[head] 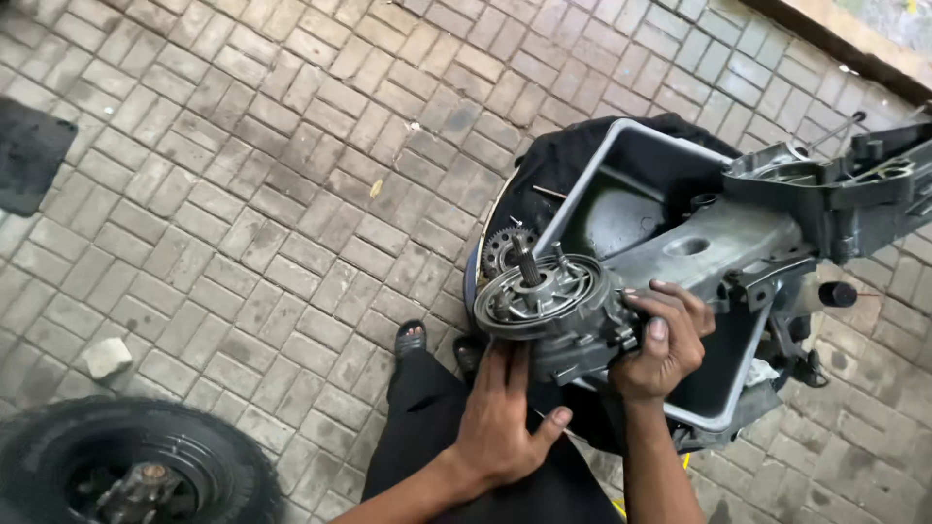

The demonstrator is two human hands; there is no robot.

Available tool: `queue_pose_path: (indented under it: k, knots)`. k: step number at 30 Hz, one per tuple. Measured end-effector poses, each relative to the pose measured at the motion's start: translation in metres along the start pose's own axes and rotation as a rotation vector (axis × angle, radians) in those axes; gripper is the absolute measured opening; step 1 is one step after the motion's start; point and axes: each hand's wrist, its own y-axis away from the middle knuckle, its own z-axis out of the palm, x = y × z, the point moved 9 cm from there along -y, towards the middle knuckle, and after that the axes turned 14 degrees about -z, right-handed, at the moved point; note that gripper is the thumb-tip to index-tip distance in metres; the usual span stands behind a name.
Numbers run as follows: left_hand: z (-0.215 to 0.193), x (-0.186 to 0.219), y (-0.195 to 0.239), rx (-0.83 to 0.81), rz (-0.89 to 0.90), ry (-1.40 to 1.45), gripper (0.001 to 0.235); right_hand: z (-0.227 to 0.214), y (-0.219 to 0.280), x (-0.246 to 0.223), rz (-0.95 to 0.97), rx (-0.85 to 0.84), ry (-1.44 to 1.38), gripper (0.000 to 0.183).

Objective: The person manipulates a metallic mechanical component, likely a clutch assembly, using both hands. They rotate and adjust internal parts, then use a wrench to tighten a bolt on the assembly. The work is performed over a metal tray on a tiled floor.

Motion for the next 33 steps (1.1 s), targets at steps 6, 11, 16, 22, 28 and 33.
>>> queue_pose_path:
  k: [6, 11, 16, 22, 28, 33]
  knots:
    - [0.002, -0.008, -0.007, 0.241, 0.044, 0.110, 0.059, 0.003, -0.007, -0.003, -0.078, 0.036, -0.064, 0.039]
    - [-0.029, -0.005, -0.015, 0.445, -0.010, 0.382, 0.029, 0.006, -0.009, -0.002, -0.094, 0.004, -0.066, 0.037]
    - [-0.050, 0.004, -0.004, 0.596, 0.089, 0.429, 0.014, 0.005, -0.005, 0.001, -0.093, 0.010, -0.054, 0.039]
    - [-0.046, 0.007, -0.012, 0.583, 0.171, 0.372, 0.019, 0.004, -0.004, 0.001, -0.076, 0.037, -0.037, 0.037]
    - [-0.062, 0.030, -0.014, 0.623, 0.331, 0.058, 0.012, 0.005, -0.007, -0.004, -0.089, 0.036, -0.037, 0.036]
    - [-0.056, 0.035, -0.007, 0.485, 0.112, -0.019, 0.032, 0.004, -0.009, -0.007, -0.090, 0.062, -0.032, 0.035]
